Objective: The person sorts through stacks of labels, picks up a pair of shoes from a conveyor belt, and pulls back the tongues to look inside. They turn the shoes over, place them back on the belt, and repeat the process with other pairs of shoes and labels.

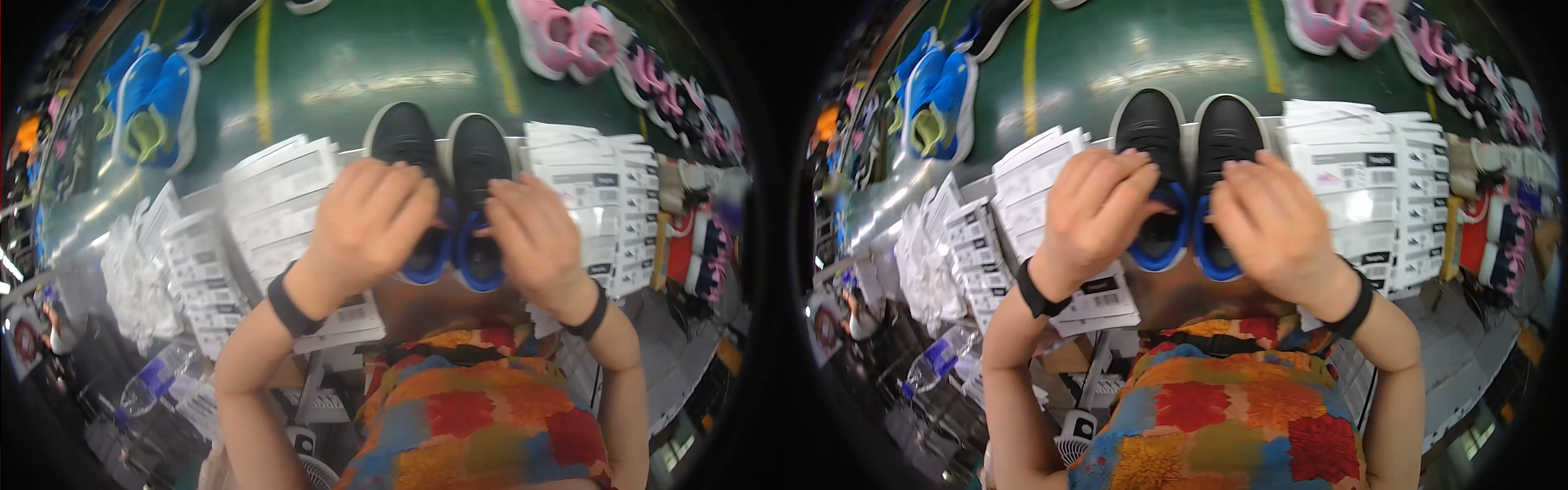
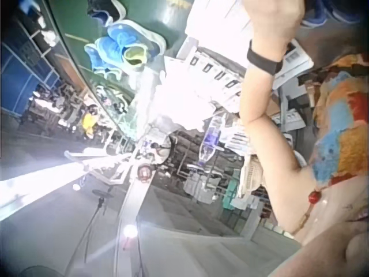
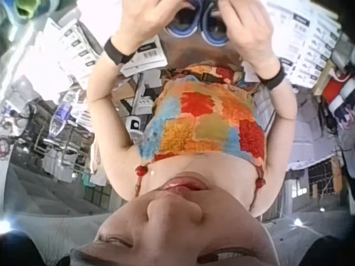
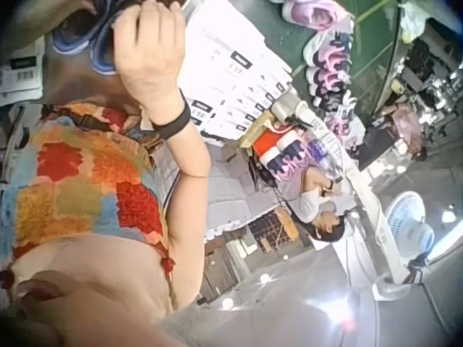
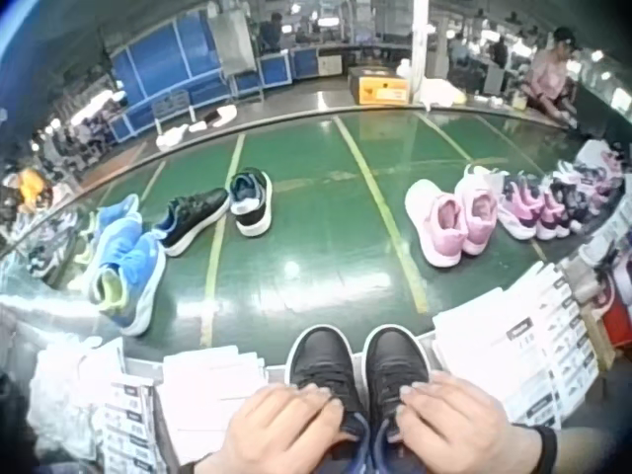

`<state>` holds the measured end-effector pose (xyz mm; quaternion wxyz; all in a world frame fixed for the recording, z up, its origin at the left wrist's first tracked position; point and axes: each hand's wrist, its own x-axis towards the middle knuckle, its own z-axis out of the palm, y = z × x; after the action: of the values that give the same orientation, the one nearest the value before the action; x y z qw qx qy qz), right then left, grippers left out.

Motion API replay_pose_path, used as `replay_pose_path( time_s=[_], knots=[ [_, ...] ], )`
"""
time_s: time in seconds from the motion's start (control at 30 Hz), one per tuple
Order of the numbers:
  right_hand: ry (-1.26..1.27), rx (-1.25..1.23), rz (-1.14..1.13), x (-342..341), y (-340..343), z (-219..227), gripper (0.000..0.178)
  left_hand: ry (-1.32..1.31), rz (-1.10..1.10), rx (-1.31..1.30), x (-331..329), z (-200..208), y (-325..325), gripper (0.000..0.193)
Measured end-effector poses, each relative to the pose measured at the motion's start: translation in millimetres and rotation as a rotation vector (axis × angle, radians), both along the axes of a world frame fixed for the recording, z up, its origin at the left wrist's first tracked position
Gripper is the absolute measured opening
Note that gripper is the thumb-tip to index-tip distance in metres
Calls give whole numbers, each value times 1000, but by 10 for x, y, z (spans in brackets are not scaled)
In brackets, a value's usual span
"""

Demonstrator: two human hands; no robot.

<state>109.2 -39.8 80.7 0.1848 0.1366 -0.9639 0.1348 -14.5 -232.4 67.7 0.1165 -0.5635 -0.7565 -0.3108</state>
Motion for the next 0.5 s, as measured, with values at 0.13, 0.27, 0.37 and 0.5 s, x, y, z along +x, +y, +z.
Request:
replay_pose_path(
  time_s=[0.13,0.27,0.37,0.5],
  knots=[
    [-67,-149,80,-79,158,274,29,-117,9,51,152,187,49,32],
    [-307,-517,66,-315,200,398,21,-374,83,7,64,424,20,21],
    [-460,-845,-17,-493,316,310,7,-649,129,-84,-131,508,103,7],
    [-821,-1161,-215,-670,440,334,14,-906,183,-105,-292,565,225,14]
  ],
)
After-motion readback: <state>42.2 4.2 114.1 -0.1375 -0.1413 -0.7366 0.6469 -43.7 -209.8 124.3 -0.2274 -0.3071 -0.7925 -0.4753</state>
